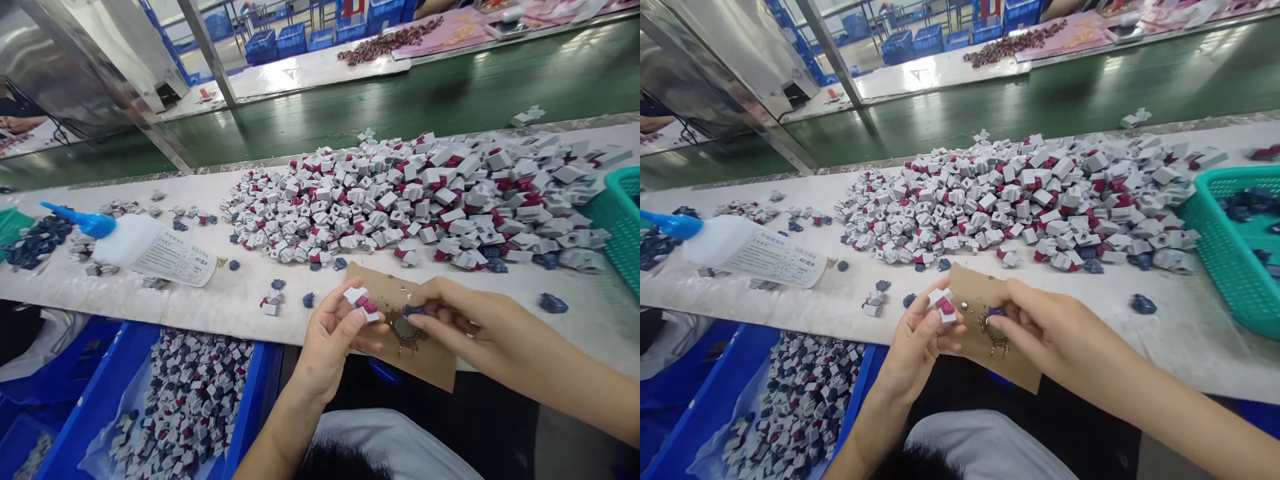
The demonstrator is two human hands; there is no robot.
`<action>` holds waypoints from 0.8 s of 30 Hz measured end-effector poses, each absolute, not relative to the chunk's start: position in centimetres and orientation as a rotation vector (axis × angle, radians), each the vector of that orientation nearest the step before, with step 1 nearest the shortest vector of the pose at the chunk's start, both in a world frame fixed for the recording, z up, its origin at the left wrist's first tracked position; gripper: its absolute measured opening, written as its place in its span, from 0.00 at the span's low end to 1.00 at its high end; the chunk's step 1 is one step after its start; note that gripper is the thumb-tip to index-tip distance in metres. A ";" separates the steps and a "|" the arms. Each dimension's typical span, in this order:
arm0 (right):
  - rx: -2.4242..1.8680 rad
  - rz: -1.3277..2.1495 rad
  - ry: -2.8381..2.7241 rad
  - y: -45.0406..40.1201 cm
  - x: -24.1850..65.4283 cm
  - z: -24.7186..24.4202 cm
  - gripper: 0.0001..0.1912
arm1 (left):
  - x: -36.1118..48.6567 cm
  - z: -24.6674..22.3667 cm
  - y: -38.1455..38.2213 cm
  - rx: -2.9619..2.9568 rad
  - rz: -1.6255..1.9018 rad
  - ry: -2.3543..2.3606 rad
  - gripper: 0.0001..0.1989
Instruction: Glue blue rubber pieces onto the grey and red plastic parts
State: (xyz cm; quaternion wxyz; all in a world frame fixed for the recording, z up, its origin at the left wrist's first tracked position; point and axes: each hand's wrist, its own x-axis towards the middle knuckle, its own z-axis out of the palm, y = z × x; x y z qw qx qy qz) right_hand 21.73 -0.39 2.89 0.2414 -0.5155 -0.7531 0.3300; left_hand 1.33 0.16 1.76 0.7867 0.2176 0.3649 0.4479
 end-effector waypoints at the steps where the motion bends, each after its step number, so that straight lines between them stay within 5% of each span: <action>1: -1.419 0.915 -1.987 -0.3 21.7 3.4 0.09 | 1.3 1.8 0.2 0.490 0.964 0.770 0.23; 4: -1.403 0.956 -1.828 -0.2 21.5 4.7 0.11 | 1.2 1.9 0.3 0.548 0.949 0.746 0.18; 13: -1.336 1.281 -1.515 -0.8 20.3 5.6 0.14 | 1.7 1.4 0.4 0.700 1.028 1.039 0.23; 24: -1.362 1.068 -1.634 -1.1 19.9 5.3 0.12 | 1.3 2.2 0.9 0.458 1.043 0.798 0.15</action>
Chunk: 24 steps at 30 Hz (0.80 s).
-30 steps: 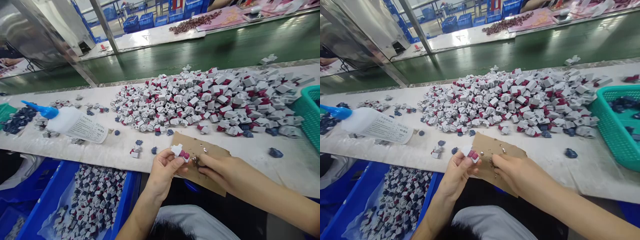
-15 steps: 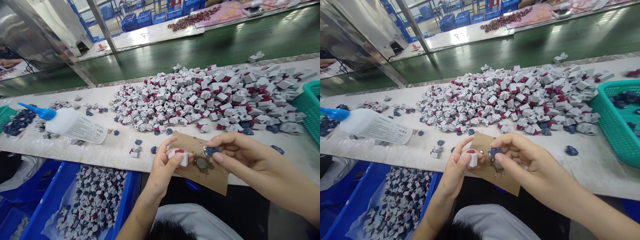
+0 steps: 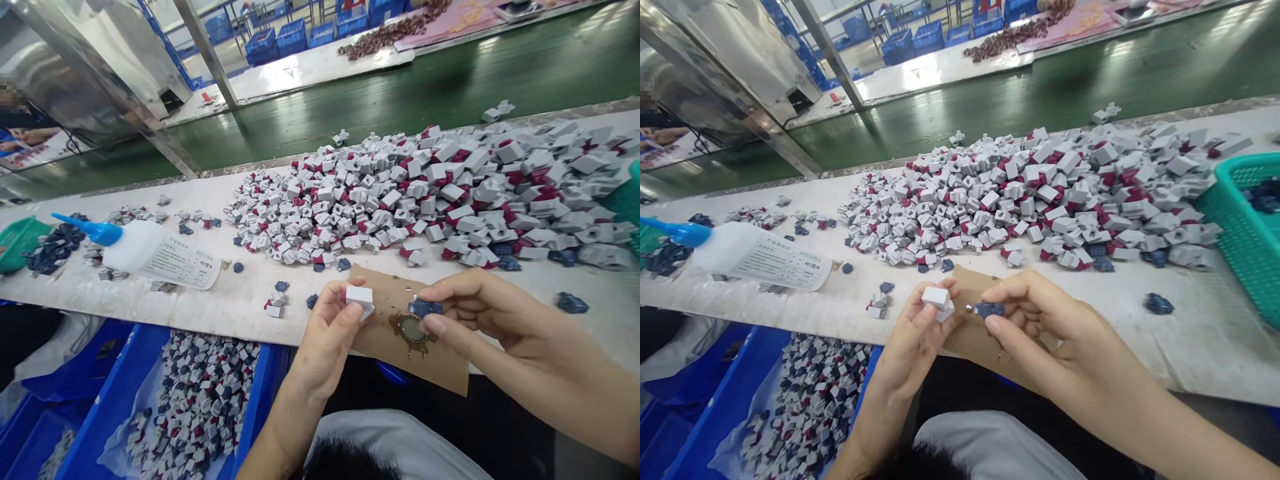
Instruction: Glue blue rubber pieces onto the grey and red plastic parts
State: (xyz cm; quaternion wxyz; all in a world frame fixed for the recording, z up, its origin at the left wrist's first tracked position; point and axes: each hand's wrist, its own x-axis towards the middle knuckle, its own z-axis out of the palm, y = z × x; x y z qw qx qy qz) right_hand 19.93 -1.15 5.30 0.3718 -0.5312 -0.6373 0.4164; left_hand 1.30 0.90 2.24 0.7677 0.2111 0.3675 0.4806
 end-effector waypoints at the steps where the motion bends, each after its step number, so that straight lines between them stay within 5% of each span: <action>1: -1.346 1.020 -1.655 -1.2 19.8 5.3 0.11 | 1.6 2.1 0.9 0.471 1.067 0.833 0.15; 11: -1.331 0.673 -1.688 -1.7 19.7 5.1 0.07 | 1.2 1.7 0.1 1.036 1.164 1.163 0.10; 24: -1.245 0.700 -1.802 -1.6 18.7 5.5 0.05 | 3.1 2.2 0.4 0.666 1.193 0.855 0.19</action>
